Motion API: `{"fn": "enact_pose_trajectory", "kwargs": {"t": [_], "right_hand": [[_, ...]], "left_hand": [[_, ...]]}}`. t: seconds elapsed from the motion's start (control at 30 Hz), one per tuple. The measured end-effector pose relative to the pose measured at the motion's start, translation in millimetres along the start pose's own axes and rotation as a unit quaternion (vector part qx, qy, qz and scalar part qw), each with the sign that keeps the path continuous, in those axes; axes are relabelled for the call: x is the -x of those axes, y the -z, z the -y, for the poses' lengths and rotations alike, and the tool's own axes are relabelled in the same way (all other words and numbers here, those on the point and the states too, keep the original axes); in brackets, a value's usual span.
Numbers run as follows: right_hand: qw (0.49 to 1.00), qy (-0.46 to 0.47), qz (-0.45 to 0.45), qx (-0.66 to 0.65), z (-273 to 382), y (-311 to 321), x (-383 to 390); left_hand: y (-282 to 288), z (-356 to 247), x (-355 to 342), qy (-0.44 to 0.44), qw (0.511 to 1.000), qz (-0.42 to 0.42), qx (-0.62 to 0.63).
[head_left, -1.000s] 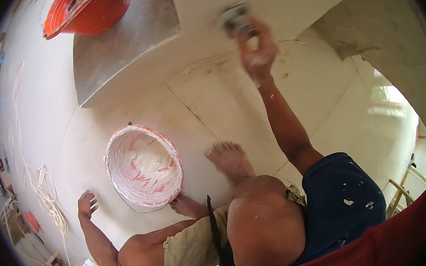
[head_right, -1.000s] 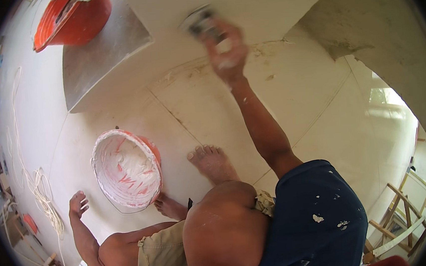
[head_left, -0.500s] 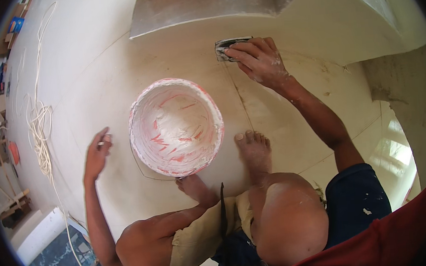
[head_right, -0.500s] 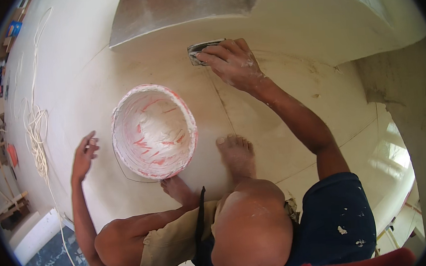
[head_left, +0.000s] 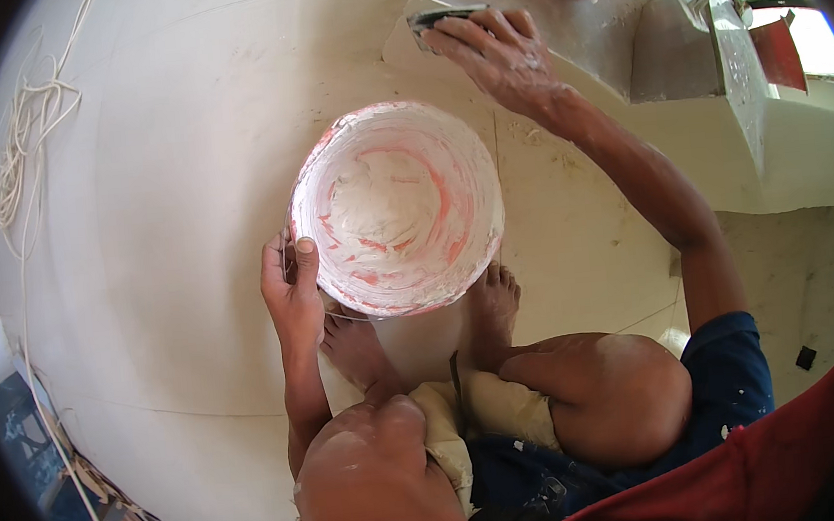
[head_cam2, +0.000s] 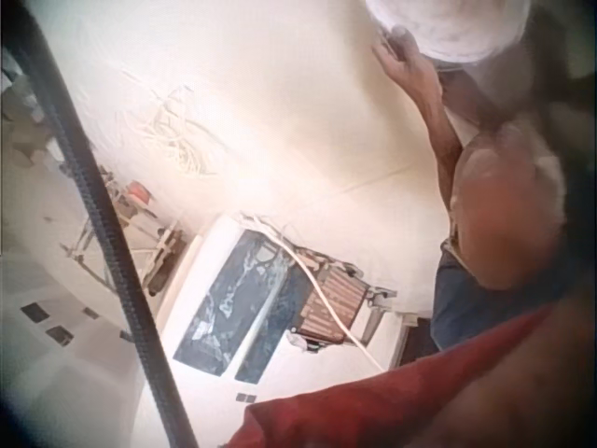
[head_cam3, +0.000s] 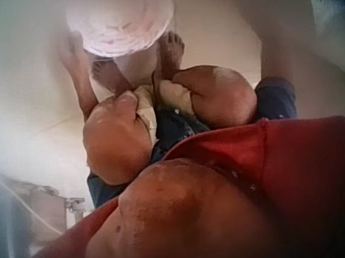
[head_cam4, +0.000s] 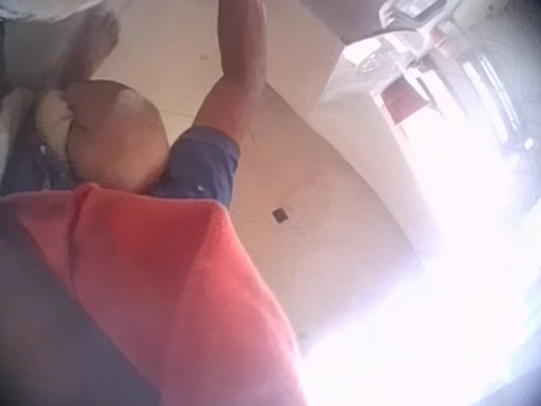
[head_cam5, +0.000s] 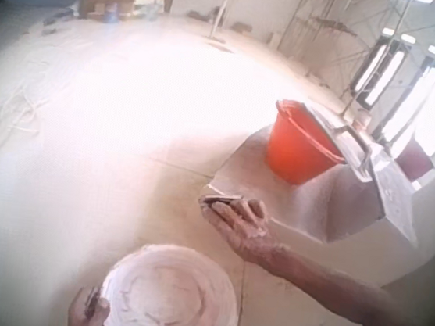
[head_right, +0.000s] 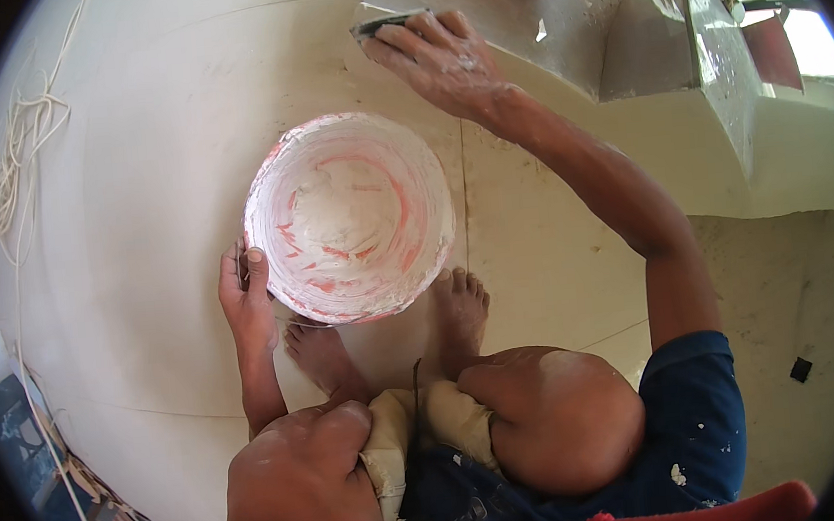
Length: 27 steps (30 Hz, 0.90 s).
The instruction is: The person applies plaster to a wall feature using a hand tool, repeatedly scooping material from a bucket and smoothing it over the surface.
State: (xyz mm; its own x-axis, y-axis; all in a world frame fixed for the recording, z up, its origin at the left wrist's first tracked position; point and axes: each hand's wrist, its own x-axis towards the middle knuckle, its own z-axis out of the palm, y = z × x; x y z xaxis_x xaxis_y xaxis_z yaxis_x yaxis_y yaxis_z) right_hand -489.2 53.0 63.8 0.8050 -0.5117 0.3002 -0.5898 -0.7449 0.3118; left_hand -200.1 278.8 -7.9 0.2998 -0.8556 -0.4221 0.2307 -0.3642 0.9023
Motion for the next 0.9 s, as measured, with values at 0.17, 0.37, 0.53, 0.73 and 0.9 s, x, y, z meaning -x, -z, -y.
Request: {"fn": "enact_pose_trajectory", "kwargs": {"t": [0.17, 0.37, 0.53, 0.73, 0.9], "right_hand": [[0.991, 0.027, 0.108, 0.074, -35, -33, -5], [0.947, -0.061, 0.314, -0.040, -116, 7, 94], [0.952, -0.139, 0.245, -0.122, -157, 61, 27], [0.940, -0.070, 0.331, -0.047, -185, 72, -47], [0.897, -0.125, 0.378, -0.191, -204, 34, -42]], "left_hand": [[-9, 8, 1, -0.031, 0.993, -0.098, 0.055], [-15, 11, 1, -0.029, 0.982, -0.166, 0.082], [-15, 9, 3, -0.010, 0.983, -0.170, 0.063], [-18, 16, -1, 0.006, 0.980, -0.193, 0.049], [-12, 22, 6, 0.019, 0.975, -0.205, 0.083]]}}
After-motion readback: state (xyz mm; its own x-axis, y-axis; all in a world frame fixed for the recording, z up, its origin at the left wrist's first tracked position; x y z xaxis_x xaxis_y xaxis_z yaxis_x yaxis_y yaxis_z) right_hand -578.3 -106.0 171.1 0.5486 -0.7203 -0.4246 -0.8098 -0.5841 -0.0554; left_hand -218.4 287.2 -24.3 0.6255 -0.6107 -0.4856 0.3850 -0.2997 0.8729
